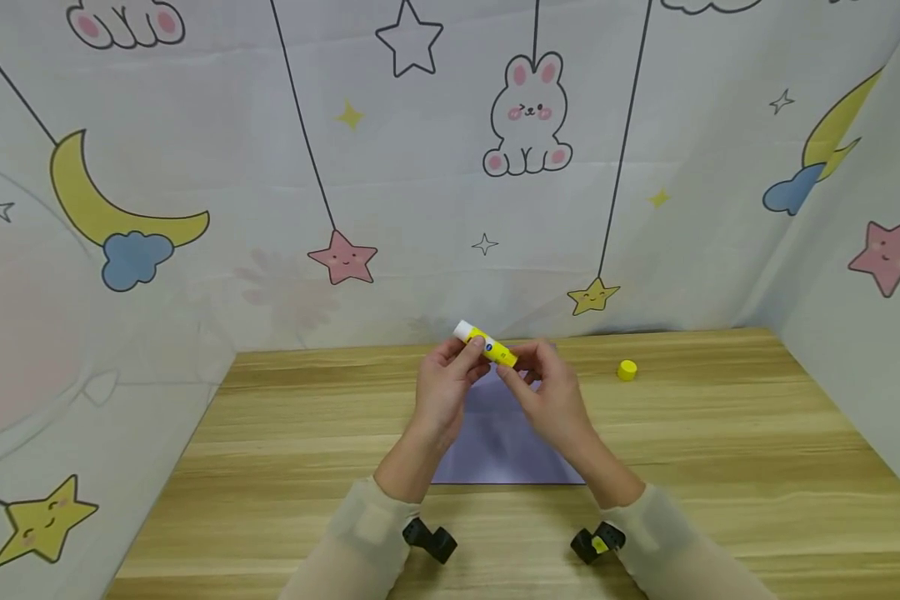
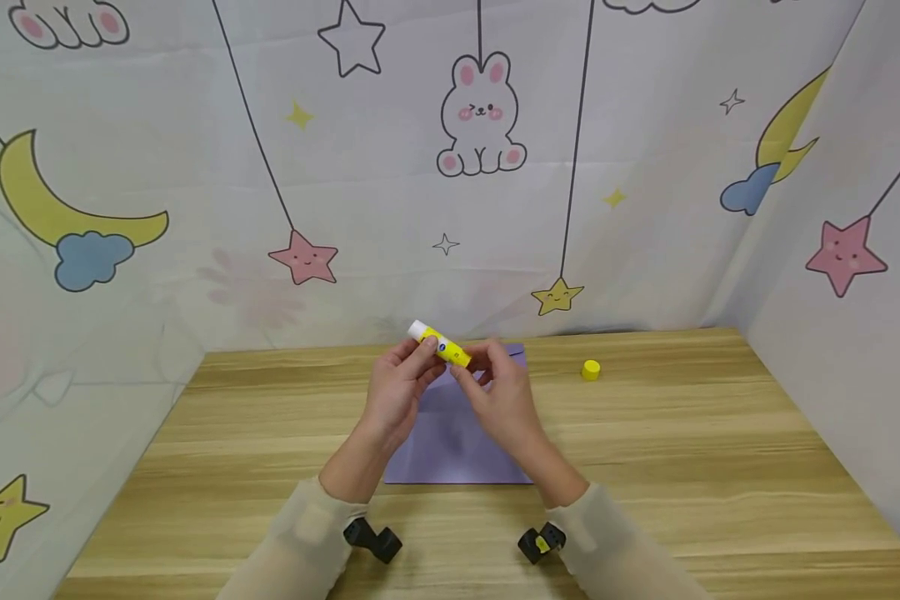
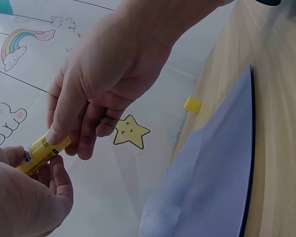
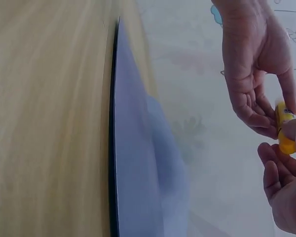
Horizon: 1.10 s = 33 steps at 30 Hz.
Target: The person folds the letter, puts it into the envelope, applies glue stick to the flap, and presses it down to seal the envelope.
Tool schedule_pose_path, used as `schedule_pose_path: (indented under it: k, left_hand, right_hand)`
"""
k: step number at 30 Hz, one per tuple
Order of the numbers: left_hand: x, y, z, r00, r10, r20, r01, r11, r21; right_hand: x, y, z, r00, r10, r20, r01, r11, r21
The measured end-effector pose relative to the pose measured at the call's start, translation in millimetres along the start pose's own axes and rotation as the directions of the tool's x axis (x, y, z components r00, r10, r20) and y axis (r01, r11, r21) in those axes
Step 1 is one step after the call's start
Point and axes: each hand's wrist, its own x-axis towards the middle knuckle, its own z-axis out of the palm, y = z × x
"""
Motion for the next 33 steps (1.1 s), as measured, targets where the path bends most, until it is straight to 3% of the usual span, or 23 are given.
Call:
schedule_pose_path:
  k: [3,5,7,10,13,16,19,22,24,26,29,33]
  left_hand:
    - [0.2,1.0,-0.6,1.0,0.003,0.002,-0.003,1.0,-0.001]
    - [0.4,0.8,-1.0,1.0,0.003,0.004,-0.003,1.0,0.001]
    - [0.9,0.1,-1.3,1.0,0.003,0.006,-0.003,1.0,0.001]
    - [1.1,-1.0,-1.7,1.0,0.002,0.009,-0.002,1.0,0.006]
    - [1.1,-1.5,-1.5,1.0,0.003,0.013,-0.003,1.0,0.005]
    - [0.7,-1.4,-1.1,1.0,0.006,0.014,-0.006,1.0,0.002]
    - [0.1,-0.9,-0.7,1.0,0.007,0.014,-0.007,1.0,-0.006]
    - [-0.6,-0.5,-0.7,1.0,0.003,0.014,-0.003,1.0,-0.009]
    - [-1.0,-0.1,-0.7,1.0,0.002,0.012,-0.002,1.0,-0.004]
    - [-1.4,0.6,-0.6,1.0,0.002,0.01,-0.002,1.0,-0.001]
    - [-1.9,1.9,-0.3,1.0,0.005,0.009,-0.005,1.0,0.001]
    - [-1.5,2.2,-1.0,1.0,0.005,0.012,-0.005,1.0,-0.001]
  right_hand:
    - [1.8,-1.9,-1.8,0.988,0.144,0.061,-0.151,0.981,0.124]
    - [3.6,-3.4,-4.6,0.954,0.268,0.13,-0.293,0.926,0.24]
    - [5.3,-4.5,-7.5,0.907,0.369,0.203,-0.417,0.847,0.328]
    - [7.0,-5.5,-10.5,0.852,0.439,0.286,-0.523,0.752,0.401]
    - [7.4,-4.7,-11.3,0.838,0.447,0.312,-0.545,0.713,0.442]
    - [6.7,-3.0,-10.4,0.87,0.41,0.275,-0.494,0.74,0.456]
    - [4.9,-1.8,-8.3,0.927,0.318,0.198,-0.373,0.838,0.399]
    - [2.8,-2.0,-5.8,0.978,0.183,0.101,-0.202,0.95,0.24]
    - [1.7,-2.1,-4.1,0.993,0.102,0.056,-0.109,0.984,0.138]
    - [1.6,-2.6,-3.1,0.997,0.075,0.032,-0.078,0.993,0.087]
    - [2.1,-3.1,-3.4,0.986,0.152,0.072,-0.162,0.974,0.159]
    - [4.4,-2.8,-6.3,0.922,0.334,0.196,-0.382,0.867,0.319]
